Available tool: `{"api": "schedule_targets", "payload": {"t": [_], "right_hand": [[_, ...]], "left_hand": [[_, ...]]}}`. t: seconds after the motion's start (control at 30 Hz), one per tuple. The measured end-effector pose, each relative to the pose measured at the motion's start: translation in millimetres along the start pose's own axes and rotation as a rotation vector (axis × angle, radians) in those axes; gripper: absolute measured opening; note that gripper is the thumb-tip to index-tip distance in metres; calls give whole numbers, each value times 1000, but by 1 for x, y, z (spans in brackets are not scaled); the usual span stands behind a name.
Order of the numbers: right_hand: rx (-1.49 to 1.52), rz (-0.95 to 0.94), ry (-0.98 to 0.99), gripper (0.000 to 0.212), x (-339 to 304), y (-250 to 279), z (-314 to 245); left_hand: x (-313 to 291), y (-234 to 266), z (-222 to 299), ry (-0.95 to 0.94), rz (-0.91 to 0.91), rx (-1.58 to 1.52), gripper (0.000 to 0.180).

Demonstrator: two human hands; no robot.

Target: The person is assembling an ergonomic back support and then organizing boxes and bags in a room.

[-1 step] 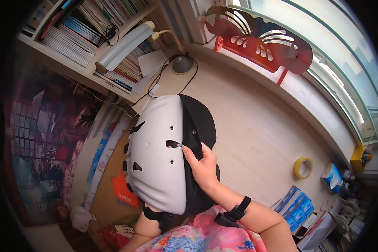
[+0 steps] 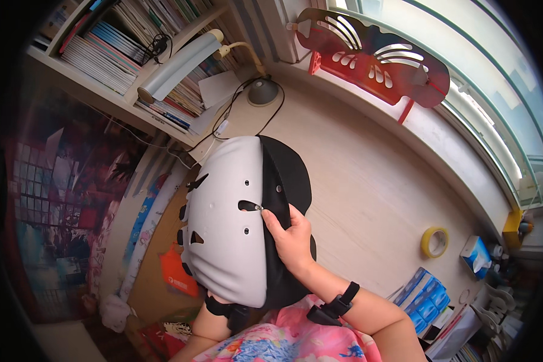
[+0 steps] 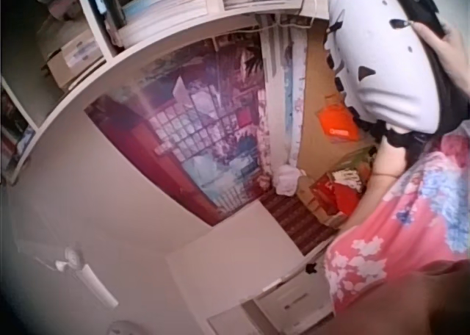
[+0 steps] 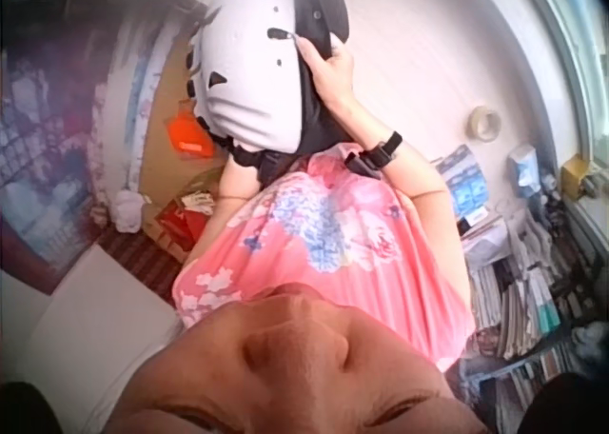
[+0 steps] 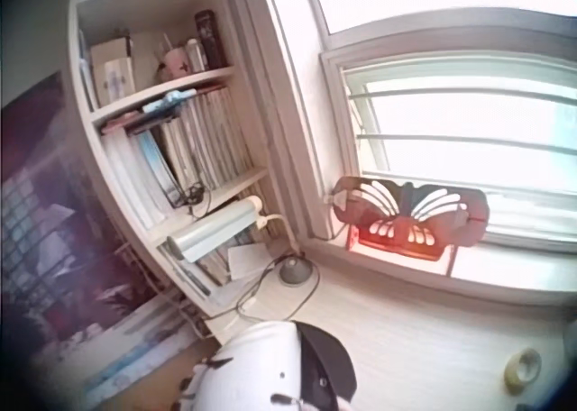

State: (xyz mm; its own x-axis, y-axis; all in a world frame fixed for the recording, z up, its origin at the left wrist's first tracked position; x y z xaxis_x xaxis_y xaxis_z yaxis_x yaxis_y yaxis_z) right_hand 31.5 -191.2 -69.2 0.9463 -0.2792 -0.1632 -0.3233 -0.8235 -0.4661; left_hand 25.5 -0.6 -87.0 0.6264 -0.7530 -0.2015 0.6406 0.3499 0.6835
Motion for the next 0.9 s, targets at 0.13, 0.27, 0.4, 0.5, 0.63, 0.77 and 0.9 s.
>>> {"api": "schedule_targets", "payload": {"t": [0.13,0.27,0.4,0.5,0.63,0.77,0.9], "right_hand": [[17,-35,-49,14,1,-4,-3],[-60,1,8,13,-2,1,-5],[-125,33,80,13,-6,2,-11],[-479,3,301,12,-7,6,-21],[-436,-31,299,11,-6,2,-17],[-265,46,219,11,-8,5,-5],[-65,96,200,14,-5,7,-6]], "left_hand": [[0,-2,0,-25,36,-7,48],[4,2,21,-64,95,131,47],[-1,-4,20,-13,72,161,46],[0,-11,22,-8,88,168,45],[3,-10,29,-7,100,220,46],[10,-7,31,-10,65,50,46],[20,-4,34,-9,13,-106,47]]}}
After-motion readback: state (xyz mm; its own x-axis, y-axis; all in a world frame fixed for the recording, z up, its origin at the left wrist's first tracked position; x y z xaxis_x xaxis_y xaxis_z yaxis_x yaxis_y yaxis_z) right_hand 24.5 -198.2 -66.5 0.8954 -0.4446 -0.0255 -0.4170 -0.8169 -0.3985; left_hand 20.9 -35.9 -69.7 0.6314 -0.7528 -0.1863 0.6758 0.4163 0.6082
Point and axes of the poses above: each hand's wrist, its own x-axis towards the middle knuckle, its own y-axis out of the back of the hand, z = x × y, the point moved 4 cm from there along x, towards the middle knuckle, and after that the axes turned 13 degrees about -z, right-handed, at the moved point
